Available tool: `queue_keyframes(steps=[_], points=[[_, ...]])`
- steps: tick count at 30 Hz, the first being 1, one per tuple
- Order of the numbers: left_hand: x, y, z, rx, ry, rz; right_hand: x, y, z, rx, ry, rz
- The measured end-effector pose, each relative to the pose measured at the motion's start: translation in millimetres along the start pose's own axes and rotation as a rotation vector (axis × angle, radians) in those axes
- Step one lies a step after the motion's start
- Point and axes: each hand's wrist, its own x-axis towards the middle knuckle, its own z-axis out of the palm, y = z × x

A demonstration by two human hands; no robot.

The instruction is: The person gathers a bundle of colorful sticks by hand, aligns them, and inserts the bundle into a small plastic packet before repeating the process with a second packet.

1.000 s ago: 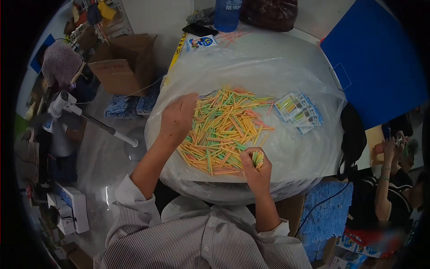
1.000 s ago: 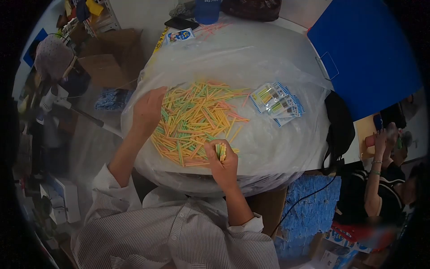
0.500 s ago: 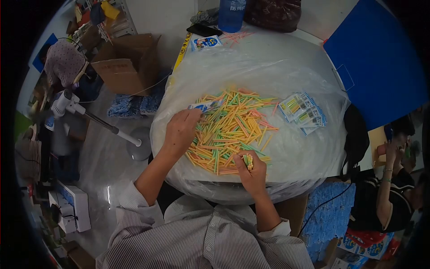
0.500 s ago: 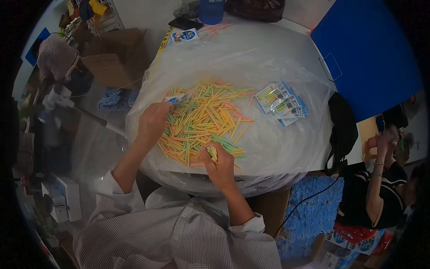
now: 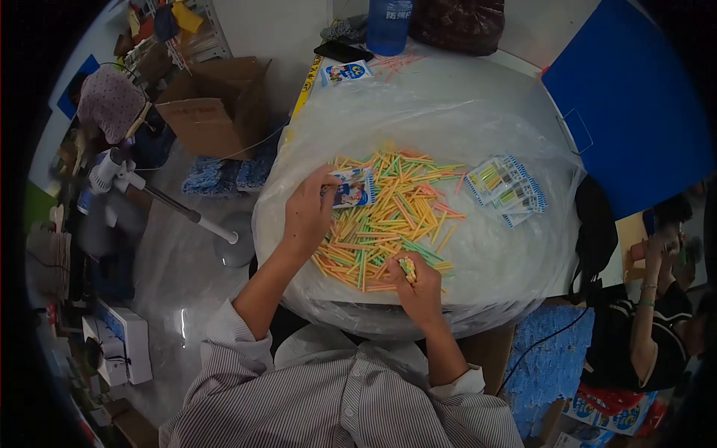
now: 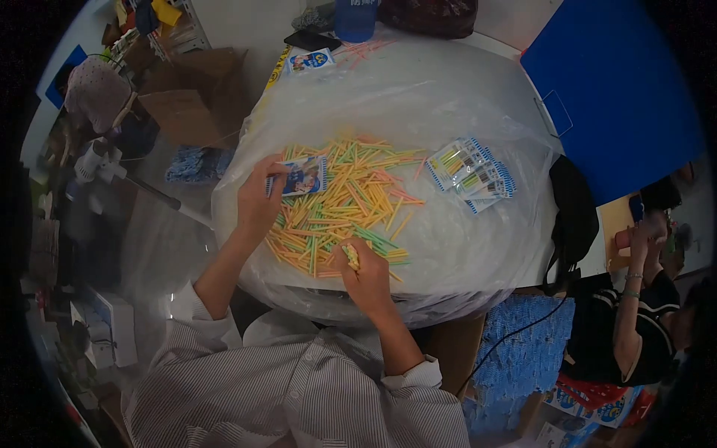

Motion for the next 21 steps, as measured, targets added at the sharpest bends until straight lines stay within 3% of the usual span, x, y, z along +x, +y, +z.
queue_keyframes(steps=[4,6,7,9,10,12,15,16,18,21], points=[[9.2,13.2,-13.8,0.072,-0.058,0.150,6.7,3.2,-3.4,-0.002,0.074,-0.031],[8.7,28.9,-19.6,-0.141,-0.203,-0.191,15.7,-0.6,-11.1,-0.024,0.191,-0.133],[9.4,32.6,-22.6,-0.147,-0.210,-0.195,18.8,-6.6,-14.3,-0.029,0.195,-0.124],[8.1,37.4,-29.0,-0.312,-0.500,-0.334,23.0,-22.8,-20.9,0.102,0.180,0.007],[7.1,40.9,-29.7,-0.318,-0.508,-0.339,27.3,-29.2,-23.5,0.098,0.183,0.018],[2.7,46.4,-31.4,-0.334,-0.610,-0.299,32.4,-36.9,-25.9,0.276,0.019,0.116],[0.6,45.4,-33.7,-0.310,-0.674,-0.276,31.0,-25.9,-23.6,0.269,-0.095,0.139],[-1.1,42.7,-31.1,-0.312,-0.672,-0.277,30.5,-24.7,-22.2,0.267,-0.096,0.139],[-6.7,37.5,-22.4,-0.001,-0.149,0.123,27.5,-23.7,-19.3,0.301,0.034,0.187],[-22.9,53.5,-28.4,-0.132,-0.171,-0.032,28.1,-33.8,-19.3,0.250,0.059,0.154]])
